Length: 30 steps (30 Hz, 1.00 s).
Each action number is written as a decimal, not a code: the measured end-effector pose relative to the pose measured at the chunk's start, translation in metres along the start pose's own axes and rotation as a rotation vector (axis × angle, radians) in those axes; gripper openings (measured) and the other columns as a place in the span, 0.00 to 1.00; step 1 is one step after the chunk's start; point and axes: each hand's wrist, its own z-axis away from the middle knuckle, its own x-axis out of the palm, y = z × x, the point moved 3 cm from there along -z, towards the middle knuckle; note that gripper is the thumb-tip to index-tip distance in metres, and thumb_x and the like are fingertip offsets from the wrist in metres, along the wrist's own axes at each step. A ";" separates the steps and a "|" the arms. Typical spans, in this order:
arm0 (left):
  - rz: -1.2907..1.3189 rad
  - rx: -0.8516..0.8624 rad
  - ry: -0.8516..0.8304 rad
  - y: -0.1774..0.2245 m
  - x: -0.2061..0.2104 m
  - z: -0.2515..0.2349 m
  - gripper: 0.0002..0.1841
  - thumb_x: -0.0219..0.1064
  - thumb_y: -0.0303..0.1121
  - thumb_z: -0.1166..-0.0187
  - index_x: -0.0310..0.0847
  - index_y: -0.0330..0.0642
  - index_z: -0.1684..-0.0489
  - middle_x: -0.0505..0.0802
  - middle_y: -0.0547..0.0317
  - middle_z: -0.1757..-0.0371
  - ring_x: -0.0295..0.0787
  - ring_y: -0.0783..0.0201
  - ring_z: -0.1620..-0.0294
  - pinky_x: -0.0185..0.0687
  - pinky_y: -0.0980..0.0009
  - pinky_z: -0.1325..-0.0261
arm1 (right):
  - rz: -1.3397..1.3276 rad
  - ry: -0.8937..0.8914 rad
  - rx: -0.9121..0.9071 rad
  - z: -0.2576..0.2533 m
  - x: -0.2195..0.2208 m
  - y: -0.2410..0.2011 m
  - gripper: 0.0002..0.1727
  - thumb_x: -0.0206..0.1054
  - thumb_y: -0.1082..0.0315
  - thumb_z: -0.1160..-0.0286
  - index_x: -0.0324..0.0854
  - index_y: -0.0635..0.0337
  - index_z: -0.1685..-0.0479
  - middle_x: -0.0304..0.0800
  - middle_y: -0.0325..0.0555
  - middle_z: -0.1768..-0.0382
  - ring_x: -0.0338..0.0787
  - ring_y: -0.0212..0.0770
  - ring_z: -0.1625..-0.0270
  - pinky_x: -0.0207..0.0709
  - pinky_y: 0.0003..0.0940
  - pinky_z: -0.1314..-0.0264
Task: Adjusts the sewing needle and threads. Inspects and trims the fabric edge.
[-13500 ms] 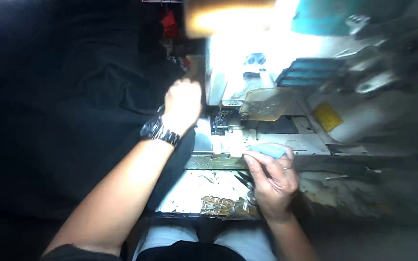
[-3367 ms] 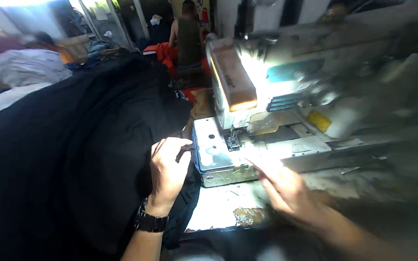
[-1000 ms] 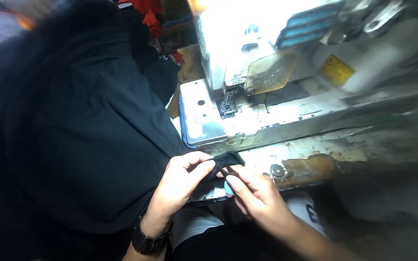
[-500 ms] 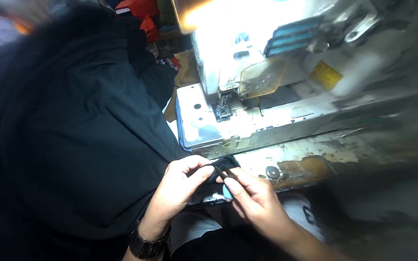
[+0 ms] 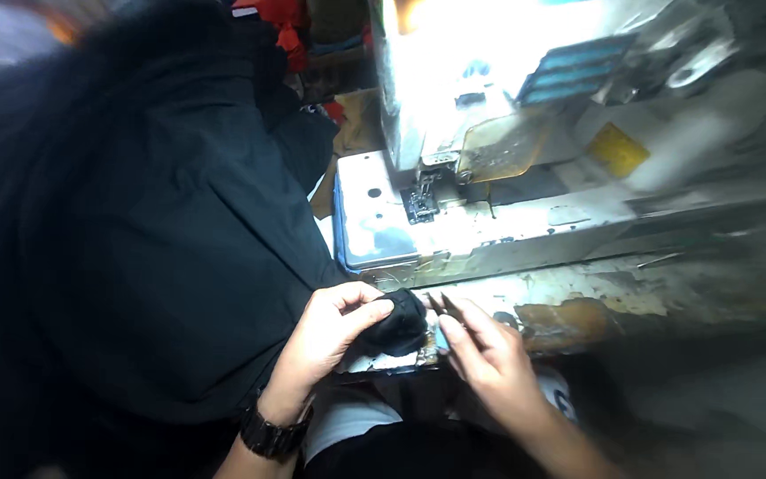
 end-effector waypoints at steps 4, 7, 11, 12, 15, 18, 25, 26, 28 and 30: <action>0.041 0.004 -0.031 0.004 0.005 -0.004 0.10 0.63 0.25 0.21 0.91 0.45 0.68 0.92 0.74 0.70 0.86 0.82 0.66 0.83 0.83 0.59 | -0.071 -0.046 -0.111 0.001 -0.005 -0.019 0.16 0.57 0.66 0.13 0.88 0.68 0.50 0.92 0.41 0.67 0.83 0.19 0.72 0.78 0.12 0.67; 0.014 0.015 -0.059 0.003 0.009 -0.004 0.10 0.62 0.26 0.20 0.91 0.44 0.66 0.92 0.73 0.69 0.87 0.81 0.65 0.83 0.82 0.57 | -0.058 -0.102 -0.145 0.002 0.001 -0.021 0.15 0.56 0.67 0.13 0.88 0.68 0.51 0.91 0.43 0.67 0.84 0.19 0.70 0.77 0.11 0.64; -0.016 0.029 -0.069 0.004 0.011 -0.003 0.09 0.62 0.27 0.20 0.91 0.44 0.65 0.91 0.73 0.70 0.86 0.82 0.66 0.82 0.83 0.59 | -0.041 -0.108 -0.107 0.002 0.004 -0.016 0.15 0.56 0.67 0.14 0.88 0.67 0.52 0.89 0.41 0.70 0.82 0.19 0.72 0.75 0.11 0.66; -0.018 0.027 -0.066 0.005 0.011 -0.002 0.09 0.62 0.27 0.20 0.91 0.44 0.66 0.91 0.74 0.70 0.86 0.83 0.66 0.81 0.84 0.59 | -0.040 -0.108 -0.100 0.003 0.004 -0.015 0.15 0.56 0.67 0.14 0.88 0.67 0.52 0.88 0.40 0.71 0.81 0.19 0.73 0.75 0.11 0.67; -0.038 0.043 -0.080 0.005 0.010 -0.003 0.09 0.63 0.27 0.20 0.91 0.44 0.65 0.91 0.74 0.70 0.86 0.83 0.66 0.81 0.84 0.59 | -0.024 -0.094 -0.098 0.003 0.004 -0.016 0.15 0.57 0.67 0.15 0.88 0.66 0.53 0.89 0.40 0.71 0.81 0.19 0.73 0.75 0.11 0.67; -0.060 0.053 -0.090 0.005 0.011 -0.003 0.09 0.62 0.28 0.19 0.91 0.43 0.64 0.92 0.73 0.69 0.86 0.83 0.66 0.82 0.84 0.58 | -0.016 -0.088 -0.079 0.003 0.005 -0.017 0.15 0.57 0.67 0.15 0.88 0.66 0.53 0.89 0.40 0.71 0.82 0.19 0.73 0.76 0.11 0.67; -0.141 0.024 -0.099 0.009 0.013 -0.002 0.10 0.62 0.30 0.18 0.90 0.44 0.64 0.90 0.75 0.70 0.85 0.84 0.67 0.81 0.84 0.60 | -0.064 -0.101 -0.080 0.004 0.005 -0.015 0.14 0.58 0.67 0.14 0.88 0.66 0.56 0.89 0.40 0.69 0.82 0.18 0.72 0.76 0.10 0.67; -0.159 0.020 -0.100 0.009 0.013 -0.002 0.10 0.62 0.31 0.18 0.90 0.44 0.64 0.90 0.75 0.71 0.85 0.84 0.68 0.80 0.84 0.61 | -0.059 -0.102 -0.082 0.004 0.005 -0.014 0.14 0.58 0.67 0.15 0.88 0.66 0.56 0.89 0.40 0.70 0.82 0.18 0.71 0.76 0.10 0.66; -0.195 0.021 -0.113 0.009 0.013 -0.002 0.10 0.62 0.31 0.18 0.90 0.45 0.65 0.89 0.76 0.72 0.83 0.85 0.69 0.78 0.85 0.63 | -0.056 -0.108 -0.081 0.004 0.005 -0.014 0.14 0.58 0.67 0.15 0.88 0.66 0.58 0.89 0.39 0.71 0.82 0.18 0.72 0.76 0.11 0.67; -0.210 0.033 -0.142 0.008 0.014 -0.001 0.10 0.61 0.31 0.18 0.90 0.45 0.65 0.88 0.77 0.72 0.82 0.86 0.69 0.77 0.86 0.63 | -0.067 -0.113 -0.085 0.004 0.006 -0.013 0.14 0.58 0.67 0.15 0.88 0.66 0.59 0.87 0.39 0.73 0.81 0.18 0.73 0.74 0.10 0.68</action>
